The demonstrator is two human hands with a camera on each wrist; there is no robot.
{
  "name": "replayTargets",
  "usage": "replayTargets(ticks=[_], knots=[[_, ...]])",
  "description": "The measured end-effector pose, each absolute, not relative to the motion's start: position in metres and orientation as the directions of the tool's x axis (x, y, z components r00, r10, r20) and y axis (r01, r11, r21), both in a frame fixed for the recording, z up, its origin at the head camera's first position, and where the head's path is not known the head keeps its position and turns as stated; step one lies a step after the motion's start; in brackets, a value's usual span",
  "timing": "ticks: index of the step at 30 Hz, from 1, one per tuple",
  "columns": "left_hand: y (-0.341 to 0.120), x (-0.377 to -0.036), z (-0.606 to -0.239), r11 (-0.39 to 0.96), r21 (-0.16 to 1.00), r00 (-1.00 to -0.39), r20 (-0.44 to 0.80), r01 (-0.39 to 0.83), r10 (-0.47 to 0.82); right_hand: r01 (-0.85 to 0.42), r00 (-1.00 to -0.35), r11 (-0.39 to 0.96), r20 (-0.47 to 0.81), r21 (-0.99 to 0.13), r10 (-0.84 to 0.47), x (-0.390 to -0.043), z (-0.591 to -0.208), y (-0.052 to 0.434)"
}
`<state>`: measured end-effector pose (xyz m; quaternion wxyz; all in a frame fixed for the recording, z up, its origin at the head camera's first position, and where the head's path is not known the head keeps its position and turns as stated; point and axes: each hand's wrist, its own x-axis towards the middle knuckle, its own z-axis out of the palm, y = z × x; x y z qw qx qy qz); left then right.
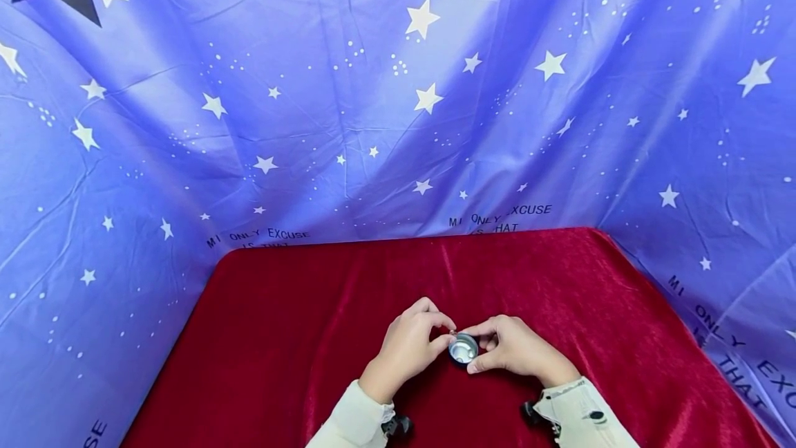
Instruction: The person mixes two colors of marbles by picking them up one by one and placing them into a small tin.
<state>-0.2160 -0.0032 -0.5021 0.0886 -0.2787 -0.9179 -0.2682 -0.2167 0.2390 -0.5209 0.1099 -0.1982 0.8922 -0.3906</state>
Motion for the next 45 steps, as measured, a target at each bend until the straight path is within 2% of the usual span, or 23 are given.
replayTargets(ticks=[5,13,45], knots=[[-0.0012,-0.2158,-0.5037,0.708,0.434,-0.830,0.303,0.557,0.468,-0.302,-0.888,0.606,-0.014,-0.736,-0.459,-0.2175,-0.5197,0.2389],[0.0002,-0.2157,-0.5056,0.712,0.445,-0.839,0.270,0.544,0.472,-0.285,-0.892,0.608,-0.028,-0.741,-0.452,-0.2182,-0.5192,0.2391],[0.0016,-0.2148,-0.5096,0.700,0.437,-0.824,0.270,0.565,0.498,-0.287,-0.891,0.598,-0.021,-0.749,-0.454,-0.2162,-0.5201,0.2397]])
